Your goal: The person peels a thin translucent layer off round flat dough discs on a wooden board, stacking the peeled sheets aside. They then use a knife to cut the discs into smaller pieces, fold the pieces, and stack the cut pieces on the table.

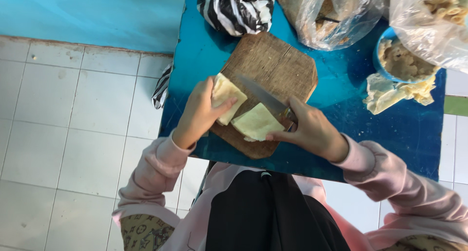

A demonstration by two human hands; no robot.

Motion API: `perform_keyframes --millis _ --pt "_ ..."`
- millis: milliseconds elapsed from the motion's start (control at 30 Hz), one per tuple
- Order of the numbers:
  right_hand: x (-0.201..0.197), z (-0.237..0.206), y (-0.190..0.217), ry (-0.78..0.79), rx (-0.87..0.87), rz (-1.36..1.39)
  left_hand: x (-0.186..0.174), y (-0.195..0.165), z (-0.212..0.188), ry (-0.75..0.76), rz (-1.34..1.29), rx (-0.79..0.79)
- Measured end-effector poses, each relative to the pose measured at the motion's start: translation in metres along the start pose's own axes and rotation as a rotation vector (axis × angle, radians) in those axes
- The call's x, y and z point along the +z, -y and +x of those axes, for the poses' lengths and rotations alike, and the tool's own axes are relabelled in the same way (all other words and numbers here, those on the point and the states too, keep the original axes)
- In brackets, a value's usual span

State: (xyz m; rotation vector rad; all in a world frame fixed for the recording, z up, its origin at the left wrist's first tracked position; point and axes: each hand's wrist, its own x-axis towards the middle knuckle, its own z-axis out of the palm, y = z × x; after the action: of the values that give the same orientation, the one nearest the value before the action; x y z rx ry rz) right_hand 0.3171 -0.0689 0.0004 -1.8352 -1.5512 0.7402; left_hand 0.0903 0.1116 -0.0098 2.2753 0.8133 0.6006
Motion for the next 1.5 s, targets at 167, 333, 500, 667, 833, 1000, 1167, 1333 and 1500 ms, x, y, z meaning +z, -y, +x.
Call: perform_keyframes --millis 167,333,500,667,833,1000,1167,1333,1500 --pt "0.002 -0.022 -0.015 -0.130 0.263 0.348 -0.004 0.006 -0.010 -0.115 0.082 0.159" --pt "0.003 -0.032 -0.030 -0.075 0.629 0.629 -0.014 0.027 0.013 0.113 -0.083 -0.034" --pt "0.012 -0.013 -0.042 -0.150 0.322 0.713 -0.015 0.042 0.039 0.305 -0.310 -0.155" --pt "0.009 0.004 -0.047 -0.147 0.370 0.589 -0.017 0.039 0.052 0.348 -0.157 -0.298" --pt "0.002 0.013 -0.049 -0.090 0.406 0.621 -0.018 0.034 0.050 0.246 -0.035 -0.250" --pt "0.002 0.017 -0.049 -0.076 0.413 0.624 -0.016 0.034 0.052 0.297 -0.171 -0.343" --pt "0.006 0.020 -0.049 -0.090 0.452 0.580 -0.003 0.042 0.046 0.276 -0.325 -0.403" --pt "0.007 0.026 -0.042 -0.104 0.469 0.516 0.006 0.054 0.035 0.192 -0.500 -0.403" --pt "-0.002 0.027 -0.012 -0.143 0.360 0.588 -0.013 0.045 0.020 0.156 -0.586 -0.463"
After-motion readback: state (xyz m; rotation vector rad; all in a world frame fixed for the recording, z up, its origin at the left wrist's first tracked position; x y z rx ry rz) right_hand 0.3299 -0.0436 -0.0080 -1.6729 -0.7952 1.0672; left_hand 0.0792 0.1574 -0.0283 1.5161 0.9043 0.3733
